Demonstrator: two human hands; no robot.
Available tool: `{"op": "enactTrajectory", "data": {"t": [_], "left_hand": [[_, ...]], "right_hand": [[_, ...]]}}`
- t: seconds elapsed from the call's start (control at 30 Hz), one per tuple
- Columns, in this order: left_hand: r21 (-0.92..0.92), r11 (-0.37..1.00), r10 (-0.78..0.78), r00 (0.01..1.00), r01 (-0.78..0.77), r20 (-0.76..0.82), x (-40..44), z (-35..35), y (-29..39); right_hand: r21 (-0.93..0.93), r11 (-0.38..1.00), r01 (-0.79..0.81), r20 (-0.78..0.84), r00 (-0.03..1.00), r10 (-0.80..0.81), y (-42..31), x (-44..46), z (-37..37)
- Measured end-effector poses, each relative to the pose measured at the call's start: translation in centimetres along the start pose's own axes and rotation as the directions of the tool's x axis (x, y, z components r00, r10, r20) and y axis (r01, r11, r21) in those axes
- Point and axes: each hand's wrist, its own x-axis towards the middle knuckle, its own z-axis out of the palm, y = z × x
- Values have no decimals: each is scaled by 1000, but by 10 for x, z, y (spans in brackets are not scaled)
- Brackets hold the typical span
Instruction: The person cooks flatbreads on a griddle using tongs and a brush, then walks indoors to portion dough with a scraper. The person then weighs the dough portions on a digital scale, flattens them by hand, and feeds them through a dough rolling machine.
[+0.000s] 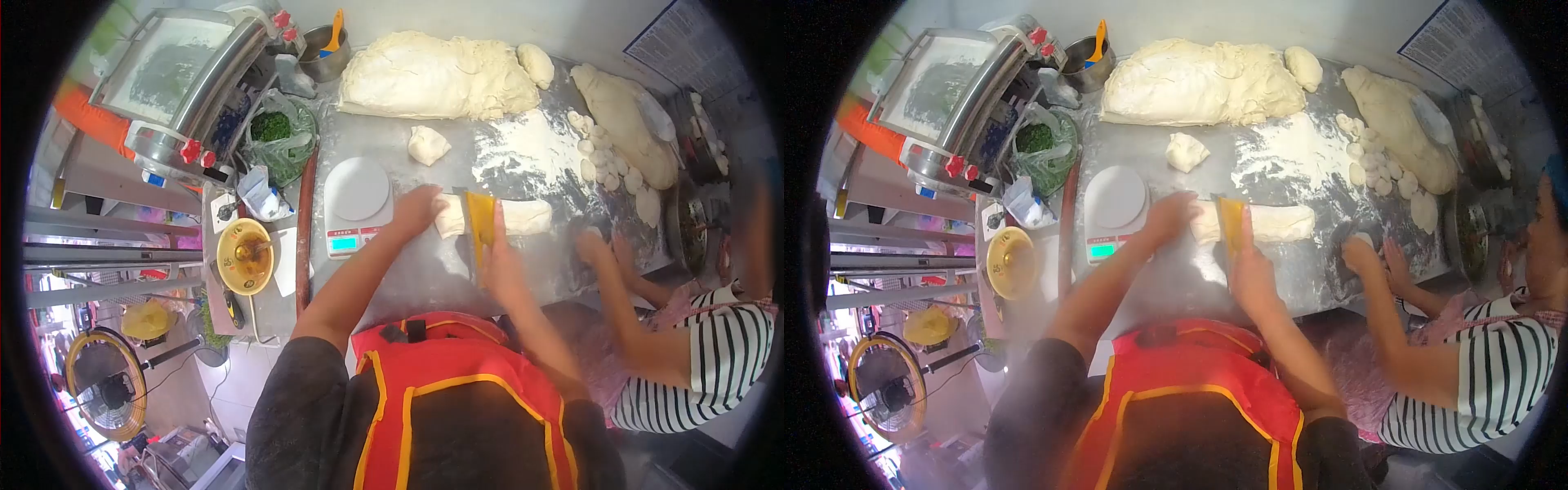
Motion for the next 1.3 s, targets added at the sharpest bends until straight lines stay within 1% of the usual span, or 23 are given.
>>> {"op": "enactTrajectory", "data": {"t": [0.03,0.13,0.23,0.33,0.43,0.47,0.5,0.53,0.57,0.6,0.63,0.67,0.7,0.73,0.77,0.83,0.87,0.97,1.1,1.17,1.23,1.27,1.3], "left_hand": [[9,1000,11,999,-11,41,-3,-5,11],[101,994,-64,969,41,238,-3,-19,28],[160,985,-107,964,69,245,3,-19,31],[139,970,-229,944,200,238,8,-13,35],[45,979,-204,952,199,228,7,4,23],[21,987,-160,980,159,118,-1,23,16],[-38,985,-168,983,171,78,-12,8,26],[-17,984,-177,983,178,50,-16,10,19],[-32,989,-147,985,144,-96,-22,10,11],[-55,977,-210,976,208,-48,-29,-20,12],[-50,951,-310,947,306,-89,-34,-52,13],[-84,941,-339,908,329,-247,-38,-58,-6],[-132,923,-385,862,362,-328,-39,-69,-25],[-185,909,-416,819,373,-396,-39,-78,-40],[-241,900,-434,781,362,-450,-39,-83,-52],[-204,898,-428,670,389,-607,-43,-66,-89],[-186,896,-416,614,403,-671,-44,-64,-99],[-101,787,-582,677,609,-450,-71,-106,-68],[-63,800,-546,682,596,-487,-78,-105,-61],[-96,844,-487,679,528,-550,-80,-100,-52],[116,966,-112,781,230,-614,-81,-71,-67],[201,979,87,792,45,-605,-77,-48,-63],[-341,887,-441,788,311,-430,-85,-61,-21]], "right_hand": [[-24,999,22,0,1000,-22,1,4,7],[-143,989,23,47,999,-17,-1,9,16],[-145,988,50,41,998,-44,2,20,25],[-94,980,177,-86,979,-185,4,43,38],[-60,995,79,-36,996,-82,10,69,53],[-142,987,74,-72,994,-85,11,72,53],[-215,972,97,-110,986,-123,13,76,54],[-269,950,162,-66,980,-186,22,81,56],[-262,961,84,-56,993,-102,21,81,55],[-155,988,28,-47,998,-36,2,69,41],[-161,977,140,-97,983,-157,35,81,56],[-132,975,179,-76,979,-190,33,78,51],[-101,971,218,-54,973,-224,29,75,46],[-81,950,301,-130,942,-310,25,71,44],[-106,947,304,-138,938,-317,22,71,45],[-157,949,275,-174,938,-300,16,69,43],[-148,966,212,-121,966,-231,3,64,37],[-118,991,71,4,997,-71,-29,51,17],[-59,988,142,28,990,-141,-26,45,15],[-94,932,350,-53,933,-356,-14,55,22],[-226,766,602,-171,750,-639,15,89,44],[-315,671,672,-204,642,-739,42,95,47],[-297,707,642,-220,674,-705,47,86,37]]}}
